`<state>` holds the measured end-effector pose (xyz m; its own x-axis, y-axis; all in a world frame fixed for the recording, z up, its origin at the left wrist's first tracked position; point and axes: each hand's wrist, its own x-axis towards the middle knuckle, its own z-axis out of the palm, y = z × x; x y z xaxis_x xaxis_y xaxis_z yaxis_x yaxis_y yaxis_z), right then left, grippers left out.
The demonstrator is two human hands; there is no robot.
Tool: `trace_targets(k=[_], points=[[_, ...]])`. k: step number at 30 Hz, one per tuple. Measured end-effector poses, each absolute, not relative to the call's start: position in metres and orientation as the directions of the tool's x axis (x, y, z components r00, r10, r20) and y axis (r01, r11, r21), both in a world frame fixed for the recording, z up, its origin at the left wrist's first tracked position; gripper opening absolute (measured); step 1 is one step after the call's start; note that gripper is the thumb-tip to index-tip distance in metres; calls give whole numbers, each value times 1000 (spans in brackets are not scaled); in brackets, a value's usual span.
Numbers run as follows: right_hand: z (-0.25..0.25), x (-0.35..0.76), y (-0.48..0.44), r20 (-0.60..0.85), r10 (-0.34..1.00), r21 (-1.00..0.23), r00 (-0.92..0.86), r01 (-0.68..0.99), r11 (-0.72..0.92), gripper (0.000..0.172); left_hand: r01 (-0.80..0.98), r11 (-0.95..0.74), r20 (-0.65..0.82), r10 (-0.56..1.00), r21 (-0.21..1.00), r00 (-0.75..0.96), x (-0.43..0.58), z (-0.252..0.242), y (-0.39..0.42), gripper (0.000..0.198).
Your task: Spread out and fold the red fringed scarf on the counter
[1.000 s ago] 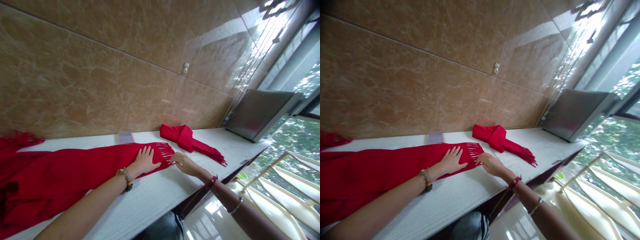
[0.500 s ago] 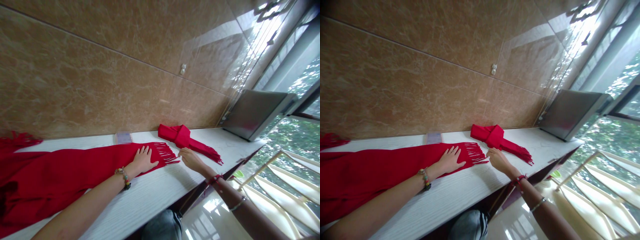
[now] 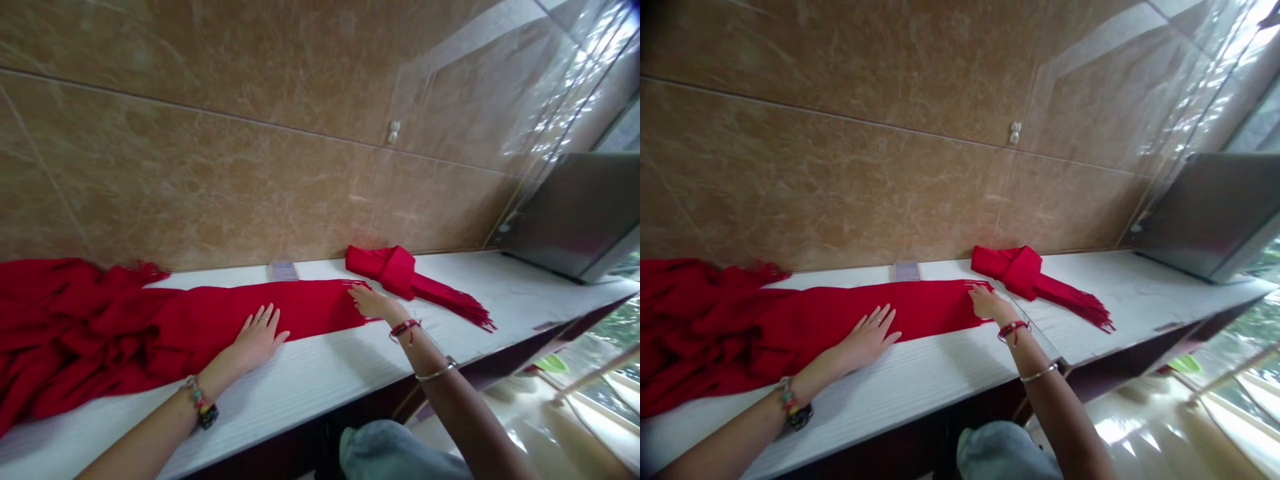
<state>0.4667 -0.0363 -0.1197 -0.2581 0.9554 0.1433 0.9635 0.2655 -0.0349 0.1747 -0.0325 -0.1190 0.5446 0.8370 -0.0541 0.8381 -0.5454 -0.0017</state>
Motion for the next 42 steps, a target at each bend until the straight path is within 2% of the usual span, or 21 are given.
trace_targets(k=[4, 7, 10, 14, 16, 19, 24, 31, 34, 40, 42], points=[[-119, 422, -33, 204, 927, -77, -316, 938, 337, 49, 833, -554, -10, 833, 7, 554, 167, -126, -39, 59], [-130, 389, -35, 147, 868, -156, -474, 856, 493, 55, 805, -593, 50, 804, -7, 593, 165, -123, -41, 58], [-139, 381, -42, 146, 845, -208, -515, 819, 535, 54, 727, -685, 113, 720, -37, 684, 161, -116, -40, 53], [-135, 393, -53, 323, 801, -250, -505, 771, 586, 44, 585, -797, 109, 575, -149, 811, 157, -105, -39, 29], [-129, 395, -59, 372, 756, -255, -540, 723, 642, 32, 558, -807, 97, 550, -194, 829, 156, -102, -40, 28], [-123, 393, -65, 390, 694, -210, -605, 676, 707, 23, 576, -789, 84, 573, -213, 816, 154, -101, -42, 40], [-125, 388, -67, 414, 643, -33, -644, 696, 718, 27, 625, -745, 100, 621, -234, 777, 149, -106, -37, 52], [-124, 382, -70, 423, 636, 26, -645, 711, 703, 32, 687, -693, 189, 660, -219, 727, 158, -112, -37, 32], [-122, 377, -71, 420, 656, 83, -627, 746, 661, 26, 685, -697, 205, 654, -210, 728, 161, -108, -40, 25], [-126, 379, -66, 395, 704, 142, -591, 796, 589, 10, 687, -693, 235, 646, -217, 726, 160, -106, -40, 24], [-127, 382, -65, 383, 692, 176, -612, 783, 596, 11, 692, -687, 241, 649, -220, 721, 160, -107, -40, 24]])
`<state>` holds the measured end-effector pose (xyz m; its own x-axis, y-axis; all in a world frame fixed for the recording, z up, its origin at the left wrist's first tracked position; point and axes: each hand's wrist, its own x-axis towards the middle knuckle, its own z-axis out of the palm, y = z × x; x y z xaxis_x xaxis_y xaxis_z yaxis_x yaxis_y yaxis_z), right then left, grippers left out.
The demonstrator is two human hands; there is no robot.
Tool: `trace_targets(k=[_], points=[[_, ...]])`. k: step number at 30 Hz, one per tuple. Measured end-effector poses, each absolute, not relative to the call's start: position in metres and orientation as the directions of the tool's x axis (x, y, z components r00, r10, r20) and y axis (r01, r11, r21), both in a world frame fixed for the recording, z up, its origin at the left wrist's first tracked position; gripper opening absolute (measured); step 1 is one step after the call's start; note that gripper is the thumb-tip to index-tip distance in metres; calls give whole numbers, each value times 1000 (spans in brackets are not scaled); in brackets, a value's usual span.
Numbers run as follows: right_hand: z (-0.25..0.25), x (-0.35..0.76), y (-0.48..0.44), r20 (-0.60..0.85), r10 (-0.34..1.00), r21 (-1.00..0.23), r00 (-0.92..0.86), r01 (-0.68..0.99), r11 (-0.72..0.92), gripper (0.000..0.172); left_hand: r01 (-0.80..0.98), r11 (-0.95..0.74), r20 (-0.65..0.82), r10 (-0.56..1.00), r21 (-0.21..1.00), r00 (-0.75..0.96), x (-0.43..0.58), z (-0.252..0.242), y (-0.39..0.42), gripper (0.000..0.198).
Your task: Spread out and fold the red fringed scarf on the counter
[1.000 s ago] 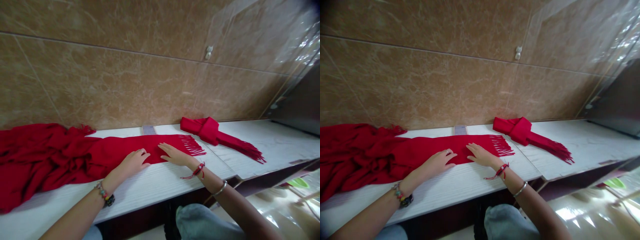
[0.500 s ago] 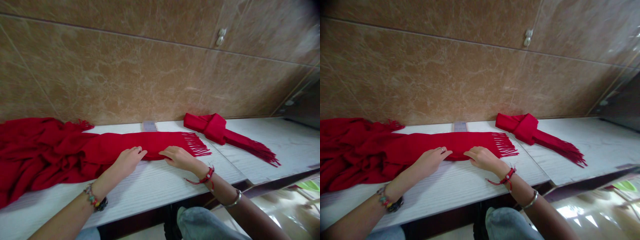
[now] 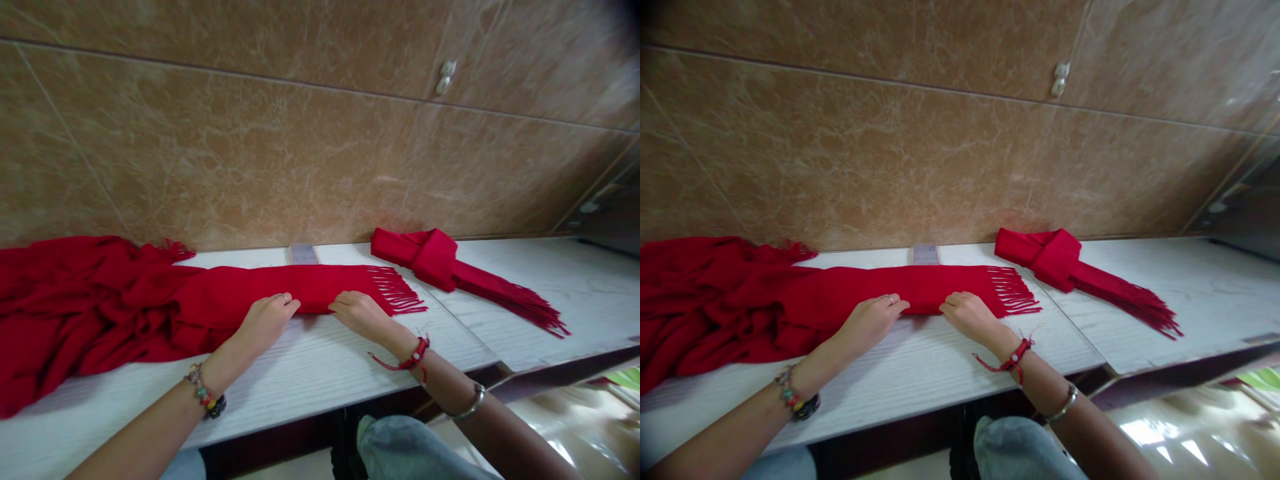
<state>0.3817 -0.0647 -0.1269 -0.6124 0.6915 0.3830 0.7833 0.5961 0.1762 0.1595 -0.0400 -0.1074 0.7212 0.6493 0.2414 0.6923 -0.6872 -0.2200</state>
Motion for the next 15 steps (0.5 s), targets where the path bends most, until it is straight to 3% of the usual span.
trace_targets(k=[6, 15], points=[[-126, 383, -65, 418, 645, 236, -640, 762, 603, 23, 673, -707, 219, 636, -219, 740, 161, -106, -42, 25], [-124, 390, -66, 348, 621, 226, -702, 706, 671, 19, 587, -795, 150, 569, -152, 809, 159, -108, -40, 27]])
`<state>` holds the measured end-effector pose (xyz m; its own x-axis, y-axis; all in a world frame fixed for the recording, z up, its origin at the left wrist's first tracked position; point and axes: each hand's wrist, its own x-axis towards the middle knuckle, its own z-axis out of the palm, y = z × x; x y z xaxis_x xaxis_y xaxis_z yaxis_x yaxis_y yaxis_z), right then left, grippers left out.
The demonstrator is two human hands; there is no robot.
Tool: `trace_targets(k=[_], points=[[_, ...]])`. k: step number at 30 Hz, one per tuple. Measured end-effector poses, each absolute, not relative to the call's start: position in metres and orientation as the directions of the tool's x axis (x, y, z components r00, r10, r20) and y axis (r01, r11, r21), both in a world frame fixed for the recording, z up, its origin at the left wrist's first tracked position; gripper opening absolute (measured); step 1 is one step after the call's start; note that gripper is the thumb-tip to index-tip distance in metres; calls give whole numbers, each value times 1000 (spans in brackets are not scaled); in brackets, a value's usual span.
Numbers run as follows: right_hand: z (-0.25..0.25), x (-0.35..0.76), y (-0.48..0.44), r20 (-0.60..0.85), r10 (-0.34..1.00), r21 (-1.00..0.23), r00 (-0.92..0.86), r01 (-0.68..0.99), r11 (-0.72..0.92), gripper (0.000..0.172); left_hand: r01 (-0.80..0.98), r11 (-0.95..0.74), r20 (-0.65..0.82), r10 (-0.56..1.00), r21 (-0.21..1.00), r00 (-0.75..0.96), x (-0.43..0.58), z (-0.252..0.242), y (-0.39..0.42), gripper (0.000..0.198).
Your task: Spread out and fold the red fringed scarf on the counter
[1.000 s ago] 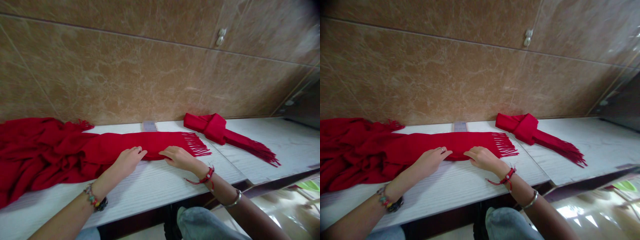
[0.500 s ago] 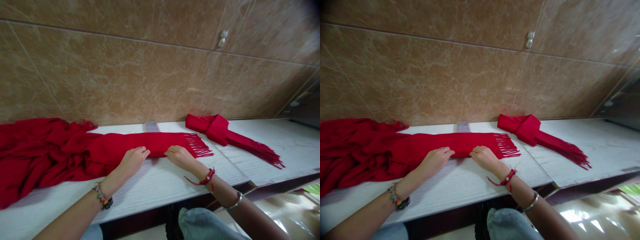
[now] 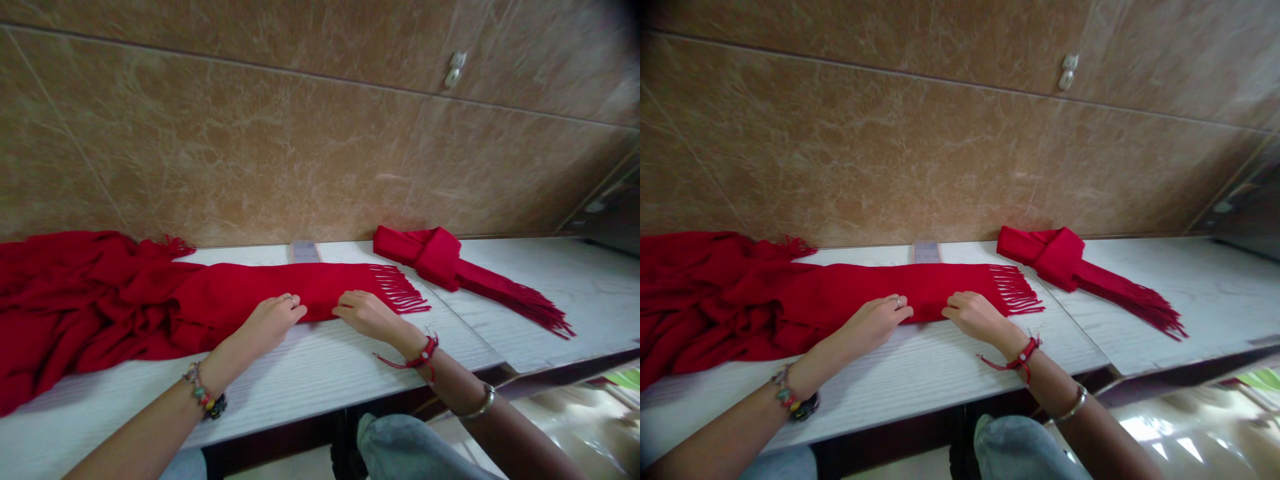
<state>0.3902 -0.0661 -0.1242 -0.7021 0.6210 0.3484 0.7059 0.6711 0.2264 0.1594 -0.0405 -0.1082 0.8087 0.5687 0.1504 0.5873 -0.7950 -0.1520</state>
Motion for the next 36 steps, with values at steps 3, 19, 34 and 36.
trace_targets(k=[3, 19, 34, 36], points=[[-123, 393, -68, 347, 609, 159, -713, 685, 711, 18, 558, -826, 88, 552, -76, 829, 156, -110, -39, 40], [-124, 393, -68, 522, 572, -121, -633, 609, 784, 21, 488, -861, 183, 462, -143, 868, 153, -101, -39, 25], [-115, 388, -75, 347, 664, -308, -663, 588, 748, 15, 441, -874, 80, 464, 205, 882, 154, -99, -45, 29], [-115, 387, -74, 348, 677, -323, -649, 595, 736, 17, 420, -886, 113, 446, 197, 888, 157, -100, -47, 26]])
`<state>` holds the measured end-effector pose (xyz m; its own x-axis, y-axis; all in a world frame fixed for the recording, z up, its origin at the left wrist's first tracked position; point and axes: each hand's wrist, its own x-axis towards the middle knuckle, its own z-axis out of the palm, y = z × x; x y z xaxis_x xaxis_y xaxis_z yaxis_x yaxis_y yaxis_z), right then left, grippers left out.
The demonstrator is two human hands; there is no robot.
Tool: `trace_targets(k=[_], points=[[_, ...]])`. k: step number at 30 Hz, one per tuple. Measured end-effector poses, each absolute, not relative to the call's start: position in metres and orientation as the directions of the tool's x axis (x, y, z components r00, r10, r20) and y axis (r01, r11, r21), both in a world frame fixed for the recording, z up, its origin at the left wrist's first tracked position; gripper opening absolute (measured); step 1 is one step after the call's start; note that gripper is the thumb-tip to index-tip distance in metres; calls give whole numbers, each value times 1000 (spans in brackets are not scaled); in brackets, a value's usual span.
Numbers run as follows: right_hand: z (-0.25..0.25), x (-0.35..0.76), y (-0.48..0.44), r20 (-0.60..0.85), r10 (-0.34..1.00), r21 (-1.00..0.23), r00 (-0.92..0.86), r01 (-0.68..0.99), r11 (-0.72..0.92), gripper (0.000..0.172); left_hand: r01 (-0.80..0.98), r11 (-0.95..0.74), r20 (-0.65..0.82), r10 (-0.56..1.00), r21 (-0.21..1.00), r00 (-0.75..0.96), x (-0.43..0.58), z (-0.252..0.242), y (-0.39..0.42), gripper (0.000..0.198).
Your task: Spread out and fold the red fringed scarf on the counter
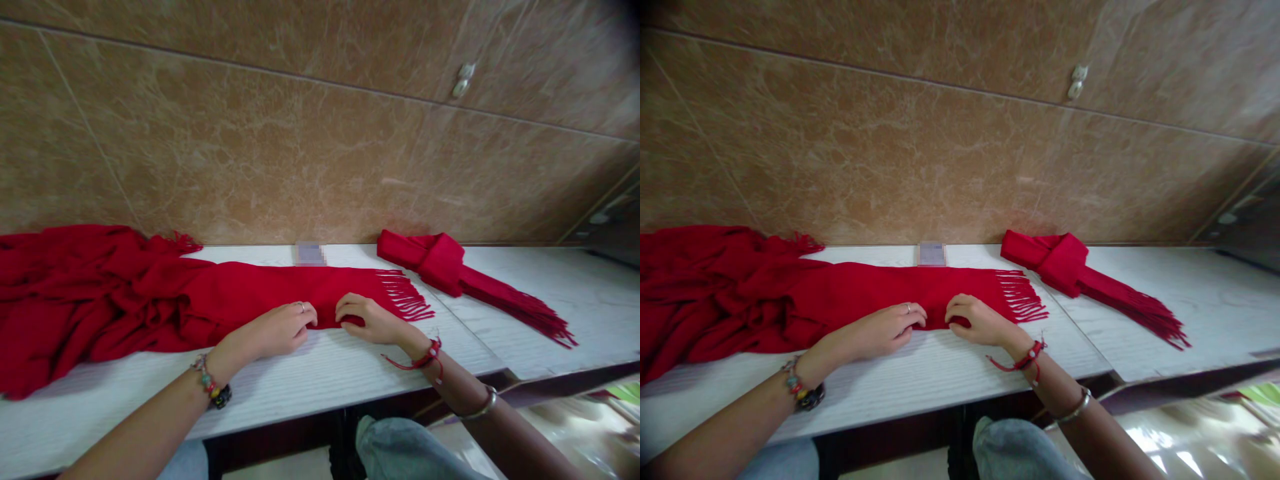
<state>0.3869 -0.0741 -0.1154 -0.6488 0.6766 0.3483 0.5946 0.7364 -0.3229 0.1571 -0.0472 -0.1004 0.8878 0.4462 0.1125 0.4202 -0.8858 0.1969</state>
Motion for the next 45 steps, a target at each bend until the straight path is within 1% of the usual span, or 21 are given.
trace_targets(k=[3, 5, 9, 12, 15, 18, 20, 22, 25, 28, 30, 33, 35, 36, 39, 42, 45], points=[[-117, 385, -74, 293, 679, -325, -673, 598, 733, 26, 418, -893, 106, 438, 166, 893, 160, -102, -51, 30], [-120, 389, -75, 226, 689, -302, -688, 623, 722, 32, 462, -874, 65, 475, 150, 878, 160, -102, -55, 33], [-130, 416, -74, 100, 772, -195, -628, 748, 634, 44, 594, -789, -121, 582, 155, 804, 157, -103, -63, 44], [-135, 444, -71, 67, 844, -129, -532, 834, 536, 45, 637, -747, -230, 597, 190, 769, 156, -103, -65, 52], [-133, 452, -72, 87, 874, -108, -478, 867, 486, 46, 630, -746, -237, 586, 215, 775, 155, -103, -65, 50], [-126, 431, -79, 125, 860, -139, -495, 849, 510, 47, 619, -751, -235, 574, 230, 784, 155, -102, -63, 48], [-122, 412, -85, 74, 827, -169, -558, 810, 562, 47, 633, -738, -270, 576, 236, 772, 155, -101, -62, 47], [-120, 400, -91, 8, 809, -175, -587, 796, 579, 47, 652, -718, -311, 579, 244, 754, 155, -98, -62, 47], [-121, 403, -96, -51, 817, -152, -574, 813, 562, 48, 670, -697, -357, 576, 254, 735, 155, -92, -63, 48], [-124, 424, -101, -69, 832, -127, -551, 832, 540, 46, 690, -678, -403, 575, 253, 712, 155, -91, -62, 49], [-123, 439, -103, -82, 848, -115, -524, 850, 514, 46, 693, -673, -386, 586, 259, 712, 155, -94, -61, 48], [-115, 447, -105, -105, 886, -106, -451, 891, 441, 49, 662, -710, -255, 612, 239, 749, 159, -101, -59, 46], [-109, 436, -105, -55, 917, -99, -396, 916, 389, 52, 621, -758, -159, 601, 197, 784, 162, -106, -58, 47], [-108, 426, -104, -3, 927, -96, -374, 923, 372, 52, 606, -775, -133, 592, 180, 795, 163, -109, -57, 48], [-111, 390, -99, 73, 914, -100, -400, 909, 405, 53, 640, -752, -134, 626, 156, 768, 165, -117, -53, 59], [-118, 371, -93, 44, 885, -132, -463, 876, 464, 54, 689, -714, -168, 670, 124, 723, 163, -120, -51, 65], [-124, 383, -95, 18, 872, -139, -489, 862, 487, 56, 699, -710, -201, 674, 90, 710, 162, -117, -51, 64]])
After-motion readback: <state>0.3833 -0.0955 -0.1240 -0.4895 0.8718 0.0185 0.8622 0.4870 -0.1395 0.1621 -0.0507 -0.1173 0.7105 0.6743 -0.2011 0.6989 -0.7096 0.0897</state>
